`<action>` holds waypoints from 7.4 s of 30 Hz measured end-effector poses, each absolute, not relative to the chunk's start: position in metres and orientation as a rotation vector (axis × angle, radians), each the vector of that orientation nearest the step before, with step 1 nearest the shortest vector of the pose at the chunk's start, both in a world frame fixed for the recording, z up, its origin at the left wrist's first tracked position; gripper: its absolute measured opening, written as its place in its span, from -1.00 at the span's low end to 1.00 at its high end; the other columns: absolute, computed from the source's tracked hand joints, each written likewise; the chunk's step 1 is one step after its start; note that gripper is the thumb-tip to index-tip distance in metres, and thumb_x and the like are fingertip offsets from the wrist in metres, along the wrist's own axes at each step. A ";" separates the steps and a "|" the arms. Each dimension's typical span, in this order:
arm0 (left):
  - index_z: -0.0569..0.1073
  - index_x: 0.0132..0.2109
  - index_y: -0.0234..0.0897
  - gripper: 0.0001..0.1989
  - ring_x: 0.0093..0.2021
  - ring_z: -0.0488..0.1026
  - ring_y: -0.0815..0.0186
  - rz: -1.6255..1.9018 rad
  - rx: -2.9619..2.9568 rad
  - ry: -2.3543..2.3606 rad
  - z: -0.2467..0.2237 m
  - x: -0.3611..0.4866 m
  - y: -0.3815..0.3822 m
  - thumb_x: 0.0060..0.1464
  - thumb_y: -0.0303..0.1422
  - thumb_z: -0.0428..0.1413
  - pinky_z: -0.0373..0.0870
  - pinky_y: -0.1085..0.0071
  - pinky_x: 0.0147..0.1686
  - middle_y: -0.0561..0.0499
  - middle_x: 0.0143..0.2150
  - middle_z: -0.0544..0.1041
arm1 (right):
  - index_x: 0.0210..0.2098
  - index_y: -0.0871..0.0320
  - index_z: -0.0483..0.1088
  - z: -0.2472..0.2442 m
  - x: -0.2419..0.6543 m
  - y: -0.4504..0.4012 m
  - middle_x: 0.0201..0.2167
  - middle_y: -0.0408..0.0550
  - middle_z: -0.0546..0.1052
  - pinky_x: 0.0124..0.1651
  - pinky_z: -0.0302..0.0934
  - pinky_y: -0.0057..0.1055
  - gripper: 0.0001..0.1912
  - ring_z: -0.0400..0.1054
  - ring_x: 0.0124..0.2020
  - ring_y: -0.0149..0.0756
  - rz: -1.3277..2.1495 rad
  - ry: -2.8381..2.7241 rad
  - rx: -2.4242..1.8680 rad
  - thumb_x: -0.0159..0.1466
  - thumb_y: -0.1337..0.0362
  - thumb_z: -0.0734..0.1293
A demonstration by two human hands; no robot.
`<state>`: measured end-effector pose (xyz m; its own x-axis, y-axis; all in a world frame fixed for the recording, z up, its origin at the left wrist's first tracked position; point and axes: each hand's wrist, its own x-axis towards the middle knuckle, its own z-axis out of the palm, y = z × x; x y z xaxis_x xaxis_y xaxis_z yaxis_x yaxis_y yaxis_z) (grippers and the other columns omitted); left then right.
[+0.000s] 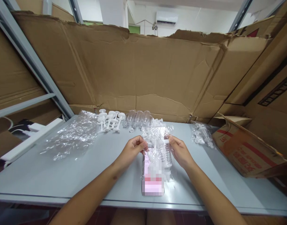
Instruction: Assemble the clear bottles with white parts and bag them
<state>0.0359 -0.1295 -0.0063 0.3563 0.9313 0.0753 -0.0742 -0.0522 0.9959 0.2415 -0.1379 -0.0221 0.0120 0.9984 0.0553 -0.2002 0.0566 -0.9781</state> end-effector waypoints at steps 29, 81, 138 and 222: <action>0.26 -0.12 -0.23 -0.69 -0.09 0.42 0.22 1.136 1.102 0.753 -0.008 0.024 -0.113 0.00 -0.26 0.11 0.35 0.26 -0.12 -0.12 0.02 0.37 | -0.12 0.15 0.37 -0.018 0.252 -0.135 -0.36 -0.06 0.52 -0.27 0.28 -0.36 -0.58 0.40 -0.32 -0.23 1.232 -1.213 -1.070 0.07 0.09 0.36; 0.38 -0.11 -0.15 -0.57 -0.17 0.44 0.02 0.239 1.702 2.329 -0.011 -0.130 -0.054 -0.25 -0.41 0.04 0.32 0.27 -0.27 -0.11 -0.12 0.49 | 0.00 0.20 0.31 -0.009 0.355 -0.111 -0.09 0.26 0.41 -0.19 0.24 -0.04 -0.49 0.35 -0.09 0.11 -0.229 -1.203 -2.574 0.22 0.02 0.08; 0.39 -0.14 -0.20 -0.73 -0.47 0.36 0.40 1.039 1.927 1.425 -0.029 0.021 -0.006 -0.02 -0.26 0.03 0.27 0.48 -0.43 0.01 -0.29 0.47 | -0.04 0.19 0.35 -0.017 0.354 -0.107 -0.14 0.19 0.46 -0.20 0.23 -0.20 -0.53 0.36 -0.12 0.00 -0.217 -1.362 -2.492 0.22 0.05 0.10; 0.47 -0.21 -0.24 -0.75 -0.27 0.39 0.32 1.186 1.680 1.007 -0.036 0.048 -0.101 0.03 -0.21 0.05 0.32 0.46 -0.34 -0.06 -0.16 0.43 | -0.15 -0.03 0.27 -0.026 0.264 -0.123 -0.26 -0.17 0.28 -0.38 0.22 -0.46 -0.64 0.24 -0.41 -0.44 1.053 -1.397 -0.956 0.06 0.27 0.38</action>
